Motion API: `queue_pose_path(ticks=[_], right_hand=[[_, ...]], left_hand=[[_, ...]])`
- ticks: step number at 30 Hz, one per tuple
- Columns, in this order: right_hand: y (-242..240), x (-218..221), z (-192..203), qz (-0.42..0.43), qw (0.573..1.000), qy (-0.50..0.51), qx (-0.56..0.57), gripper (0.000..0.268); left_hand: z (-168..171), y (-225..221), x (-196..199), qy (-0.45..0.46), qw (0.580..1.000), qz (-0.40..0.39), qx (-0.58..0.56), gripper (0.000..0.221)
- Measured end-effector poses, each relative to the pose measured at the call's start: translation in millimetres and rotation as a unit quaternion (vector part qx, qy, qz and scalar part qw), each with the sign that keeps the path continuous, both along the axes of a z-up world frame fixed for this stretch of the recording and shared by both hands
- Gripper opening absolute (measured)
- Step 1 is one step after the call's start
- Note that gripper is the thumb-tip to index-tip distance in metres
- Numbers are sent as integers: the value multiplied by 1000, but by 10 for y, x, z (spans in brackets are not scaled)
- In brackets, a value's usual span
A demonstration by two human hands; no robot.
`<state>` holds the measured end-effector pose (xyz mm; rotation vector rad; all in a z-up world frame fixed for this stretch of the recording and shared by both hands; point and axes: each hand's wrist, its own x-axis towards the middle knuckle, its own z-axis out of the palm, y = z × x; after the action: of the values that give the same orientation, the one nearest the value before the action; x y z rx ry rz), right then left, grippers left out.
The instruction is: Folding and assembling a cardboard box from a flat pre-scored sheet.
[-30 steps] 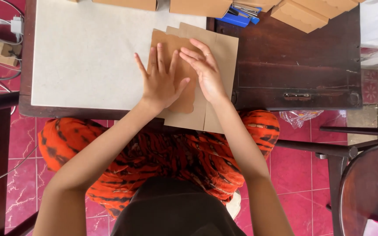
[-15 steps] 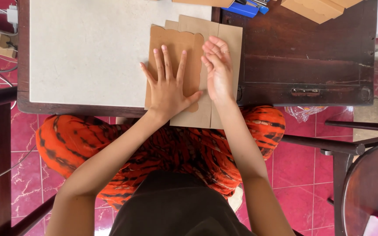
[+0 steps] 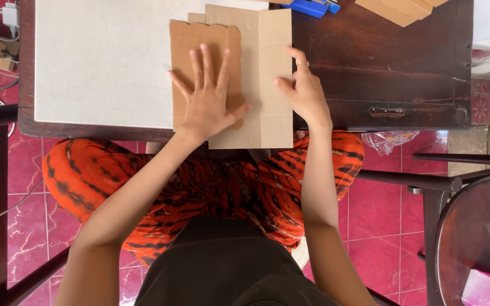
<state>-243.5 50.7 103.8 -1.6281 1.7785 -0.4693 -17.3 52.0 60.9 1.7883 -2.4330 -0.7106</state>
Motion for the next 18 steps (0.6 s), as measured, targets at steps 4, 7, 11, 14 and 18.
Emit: queue_pose_path(ticks=[4,7,11,14,18], right_hand=[[35,-25,97,11,997,-40,-58,56],[96,-29,298,22,976,-196,-93,48],[104,-83,285,-2,973,-204,-104,30],[100,-63,289,4,972,-213,-101,29],[100,-31,279,15,977,-193,-92,30]], left_hand=[[243,66,9,47,996,-61,48,133],[247,71,99,113,984,-140,7,136],[181,41,184,157,968,-185,-67,117],[198,45,232,173,945,-222,-169,99],[382,88,306,241,851,-265,-384,59]])
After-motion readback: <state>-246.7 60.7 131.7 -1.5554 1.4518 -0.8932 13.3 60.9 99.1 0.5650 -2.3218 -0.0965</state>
